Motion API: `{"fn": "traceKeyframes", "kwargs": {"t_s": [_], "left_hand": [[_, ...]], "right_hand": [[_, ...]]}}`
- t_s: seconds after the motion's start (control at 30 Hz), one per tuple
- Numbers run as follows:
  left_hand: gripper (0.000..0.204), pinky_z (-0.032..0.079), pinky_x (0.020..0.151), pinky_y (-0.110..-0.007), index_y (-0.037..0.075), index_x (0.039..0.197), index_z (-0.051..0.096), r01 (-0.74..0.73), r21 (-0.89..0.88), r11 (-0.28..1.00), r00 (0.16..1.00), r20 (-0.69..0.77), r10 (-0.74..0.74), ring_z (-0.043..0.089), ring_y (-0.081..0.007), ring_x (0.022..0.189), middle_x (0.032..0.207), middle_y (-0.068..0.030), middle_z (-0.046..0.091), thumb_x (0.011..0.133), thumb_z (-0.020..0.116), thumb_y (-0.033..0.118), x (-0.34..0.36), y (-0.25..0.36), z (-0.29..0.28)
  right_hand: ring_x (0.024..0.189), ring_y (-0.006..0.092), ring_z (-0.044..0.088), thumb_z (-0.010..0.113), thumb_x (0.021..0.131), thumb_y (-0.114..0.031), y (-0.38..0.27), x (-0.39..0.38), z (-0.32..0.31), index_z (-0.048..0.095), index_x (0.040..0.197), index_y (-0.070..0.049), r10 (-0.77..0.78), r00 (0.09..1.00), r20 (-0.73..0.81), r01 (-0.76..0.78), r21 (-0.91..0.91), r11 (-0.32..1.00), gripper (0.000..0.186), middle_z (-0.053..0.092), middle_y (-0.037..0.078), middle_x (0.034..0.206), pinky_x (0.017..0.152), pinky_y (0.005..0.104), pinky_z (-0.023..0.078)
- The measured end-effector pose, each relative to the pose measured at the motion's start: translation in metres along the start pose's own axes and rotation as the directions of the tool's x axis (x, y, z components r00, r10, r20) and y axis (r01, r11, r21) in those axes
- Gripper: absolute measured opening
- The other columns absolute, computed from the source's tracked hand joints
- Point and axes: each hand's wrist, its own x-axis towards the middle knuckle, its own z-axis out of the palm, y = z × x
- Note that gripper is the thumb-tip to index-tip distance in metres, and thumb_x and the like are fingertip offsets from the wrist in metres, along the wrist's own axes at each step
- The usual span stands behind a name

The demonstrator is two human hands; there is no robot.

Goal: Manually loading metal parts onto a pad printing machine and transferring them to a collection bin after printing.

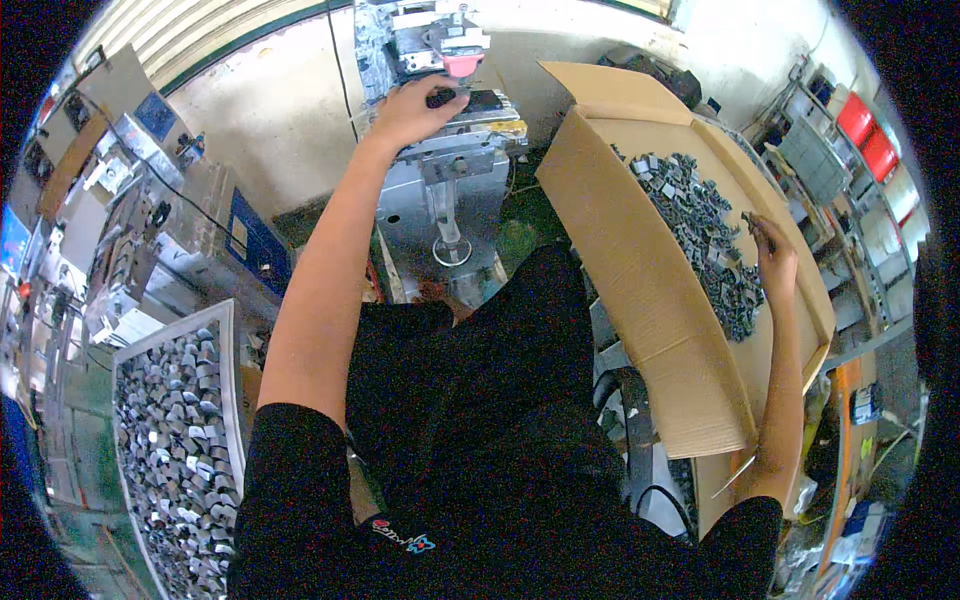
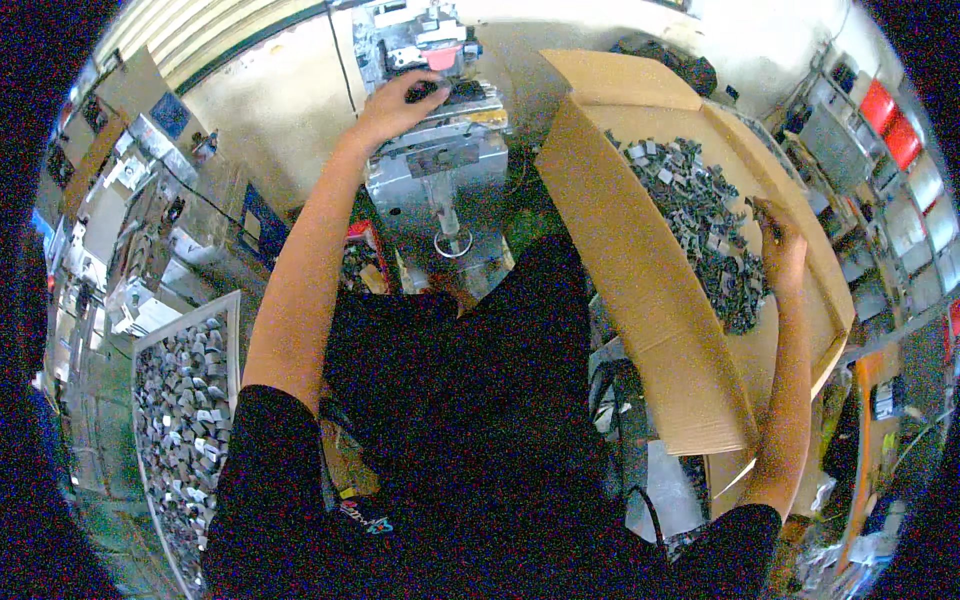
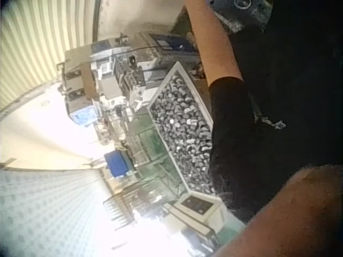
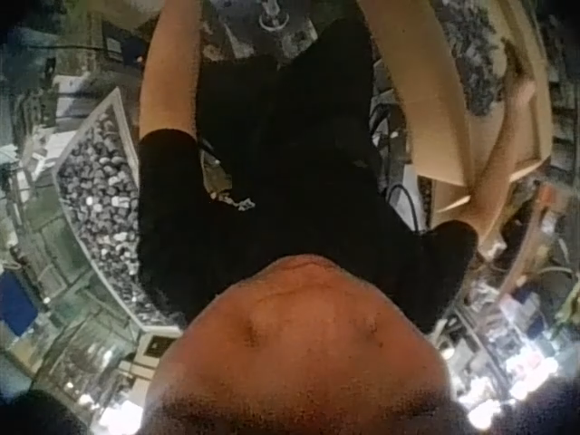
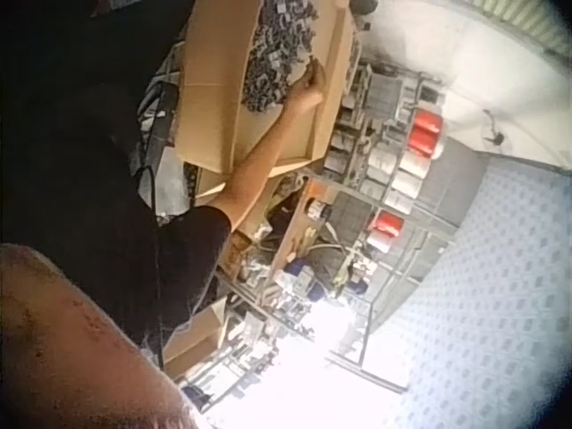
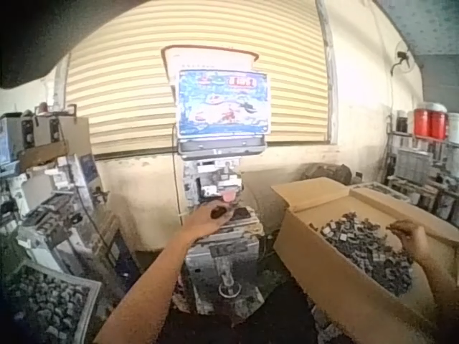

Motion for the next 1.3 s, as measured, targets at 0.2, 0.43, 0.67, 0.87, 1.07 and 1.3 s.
{"fn": "traceKeyframes", "kwargs": {"t_s": [0.2, 0.43, 0.67, 0.87, 1.07, 1.3], "left_hand": [[0.057, 0.036, 0.103, -0.055, 0.021, 0.126, 0.056, -0.005, -0.033, 0.999, 0.998, -0.066, 0.003, 0.052, -0.0433, 0.118, 0.121, -0.0152, 0.065, 0.085, 0.059, 0.061, 0.0, -0.011, 0.005], [0.058, 0.036, 0.102, -0.053, 0.005, 0.128, 0.048, 0.201, -0.258, 0.945, 0.971, -0.075, -0.227, 0.058, -0.0428, 0.113, 0.112, -0.0255, 0.066, 0.099, 0.04, 0.054, 0.003, 0.001, 0.001], [0.056, 0.042, 0.099, -0.046, 0.001, 0.125, 0.05, 0.213, -0.42, 0.882, 0.962, -0.069, -0.265, 0.059, -0.0418, 0.114, 0.111, -0.0235, 0.067, 0.1, 0.038, 0.051, 0.009, -0.022, 0.006], [0.057, 0.041, 0.101, -0.045, 0.0, 0.124, 0.05, 0.276, -0.416, 0.866, 0.95, -0.016, -0.31, 0.061, -0.0391, 0.112, 0.108, -0.02, 0.069, 0.1, 0.038, 0.051, 0.003, -0.009, 0.003], [0.061, 0.041, 0.1, -0.047, 0.001, 0.123, 0.05, 0.243, -0.36, 0.901, 0.958, -0.054, -0.28, 0.061, -0.0398, 0.112, 0.11, -0.0226, 0.068, 0.099, 0.037, 0.055, 0.004, -0.016, -0.001], [0.047, 0.048, 0.091, -0.044, 0.0, 0.114, 0.057, 0.096, -0.497, 0.862, 0.918, -0.29, -0.27, 0.064, -0.0396, 0.103, 0.104, -0.0243, 0.067, 0.096, 0.053, 0.043, -0.014, -0.014, -0.019]], "right_hand": [[0.103, 0.025, 0.068, 0.068, 0.088, -0.007, -0.104, 0.041, 0.016, 0.072, 0.106, -0.005, -0.26, 0.964, 0.047, 0.251, 0.145, 0.957, 0.018, 0.071, 0.012, 0.111, 0.088, 0.0352, 0.053], [0.093, 0.0311, 0.069, 0.068, 0.088, -0.015, -0.24, 0.113, 0.098, 0.072, 0.102, -0.005, -0.592, 0.805, -0.024, 0.575, 0.277, 0.77, 0.018, 0.072, 0.014, 0.103, 0.084, 0.0378, 0.054], [0.085, 0.0289, 0.07, 0.069, 0.087, -0.013, -0.314, 0.153, 0.208, 0.072, 0.099, -0.004, -0.536, 0.841, -0.077, 0.507, 0.46, 0.729, 0.015, 0.073, 0.012, 0.096, 0.077, 0.0339, 0.054], [0.085, 0.0347, 0.069, 0.07, 0.084, -0.016, -0.312, 0.168, 0.233, 0.072, 0.097, -0.006, -0.486, 0.874, -0.02, 0.443, 0.445, 0.778, 0.017, 0.071, 0.015, 0.093, 0.076, 0.0401, 0.054], [0.08, 0.0319, 0.069, 0.071, 0.084, -0.014, -0.327, 0.167, 0.231, 0.073, 0.098, -0.005, -0.426, 0.897, 0.116, 0.335, 0.449, 0.828, 0.016, 0.071, 0.015, 0.092, 0.075, 0.036, 0.054], [0.096, 0.0435, 0.065, 0.051, 0.096, -0.045, -0.364, 0.144, 0.224, 0.07, 0.106, -0.01, -0.3, 0.939, 0.168, 0.238, 0.313, 0.919, 0.042, 0.069, 0.023, 0.098, 0.084, 0.0493, 0.052]]}}
